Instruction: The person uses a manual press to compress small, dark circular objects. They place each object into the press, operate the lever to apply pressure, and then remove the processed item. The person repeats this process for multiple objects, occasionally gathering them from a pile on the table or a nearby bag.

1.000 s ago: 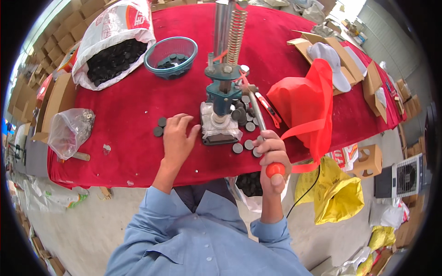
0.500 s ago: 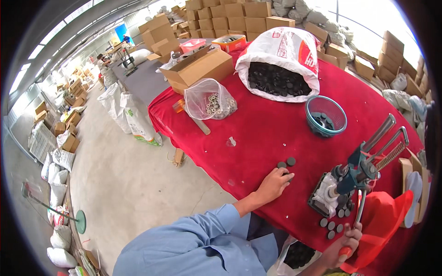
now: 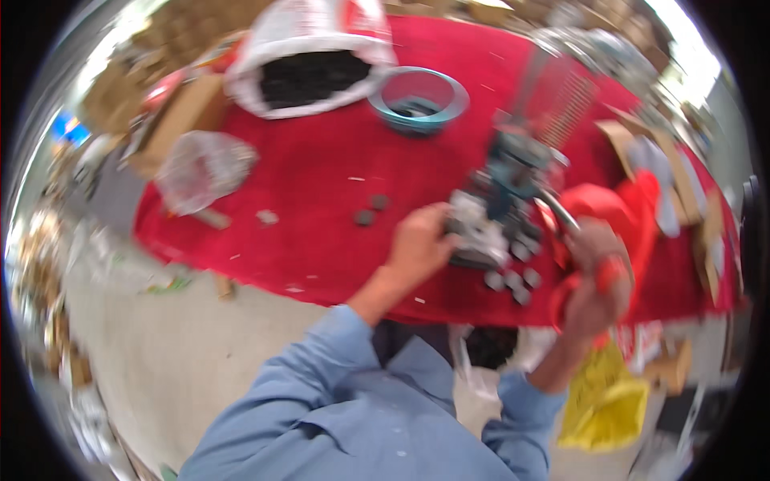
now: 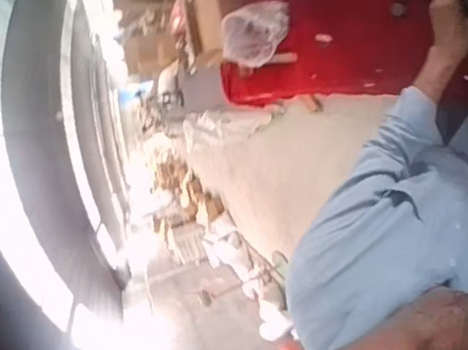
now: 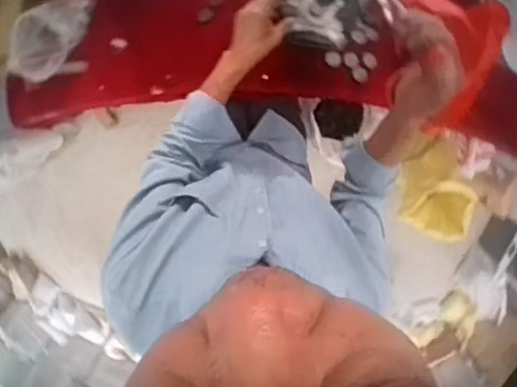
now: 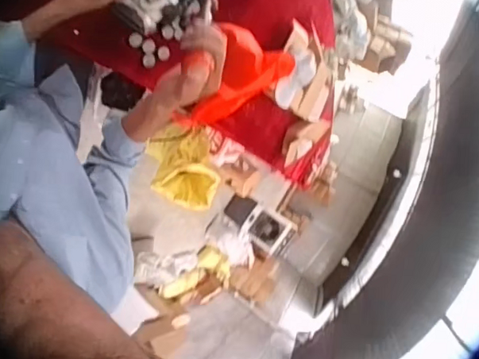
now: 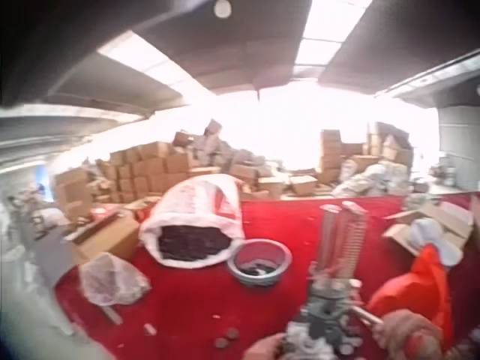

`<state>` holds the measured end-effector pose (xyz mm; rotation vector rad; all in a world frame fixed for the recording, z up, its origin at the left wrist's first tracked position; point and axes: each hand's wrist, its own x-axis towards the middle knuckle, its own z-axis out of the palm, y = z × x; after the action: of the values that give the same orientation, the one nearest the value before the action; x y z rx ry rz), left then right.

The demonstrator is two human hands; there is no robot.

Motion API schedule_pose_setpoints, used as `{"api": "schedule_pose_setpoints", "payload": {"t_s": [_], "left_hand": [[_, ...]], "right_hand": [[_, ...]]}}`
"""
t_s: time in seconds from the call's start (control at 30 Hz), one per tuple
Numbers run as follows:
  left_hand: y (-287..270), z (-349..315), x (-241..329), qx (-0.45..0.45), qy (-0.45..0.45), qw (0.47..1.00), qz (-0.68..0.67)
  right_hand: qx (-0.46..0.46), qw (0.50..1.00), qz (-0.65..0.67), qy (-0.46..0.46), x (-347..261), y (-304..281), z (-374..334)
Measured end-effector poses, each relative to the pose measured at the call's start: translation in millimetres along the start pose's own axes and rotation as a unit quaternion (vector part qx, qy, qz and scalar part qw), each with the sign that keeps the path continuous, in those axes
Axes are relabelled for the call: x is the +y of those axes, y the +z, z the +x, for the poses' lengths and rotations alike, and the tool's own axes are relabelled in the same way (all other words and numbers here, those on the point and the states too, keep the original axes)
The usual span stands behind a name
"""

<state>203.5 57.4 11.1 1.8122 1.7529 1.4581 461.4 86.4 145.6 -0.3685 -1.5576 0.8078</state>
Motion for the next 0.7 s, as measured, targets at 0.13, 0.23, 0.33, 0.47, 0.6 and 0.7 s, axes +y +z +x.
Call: {"api": "schedule_pose_setpoints", "payload": {"t_s": [0.13, 0.23, 0.33, 0.47, 0.6, 0.7], "left_hand": [[27, 14, 12, -0.036, -0.024, 0.999, -0.026], [35, 24, 18, -0.051, 0.002, 0.998, -0.028], [40, 30, 21, -0.039, 0.02, 0.999, -0.02], [46, 30, 25, -0.041, 0.029, 0.999, -0.006], [41, 26, 24, -0.036, 0.034, 0.999, -0.02], [17, 20, 16, -0.039, 0.009, 0.998, -0.05]], "right_hand": [[0.019, 0.993, -0.012, 0.114, -26, -2, 54], [0.041, 0.987, -0.012, 0.154, -33, 5, 64], [0.056, 0.986, -0.007, 0.154, -31, 13, 63], [0.041, 0.996, 0.005, 0.076, -19, 6, 50], [0.033, 0.999, 0.016, 0.011, -14, 7, 11], [0.046, 0.998, 0.009, -0.031, 8, 12, -46]]}}
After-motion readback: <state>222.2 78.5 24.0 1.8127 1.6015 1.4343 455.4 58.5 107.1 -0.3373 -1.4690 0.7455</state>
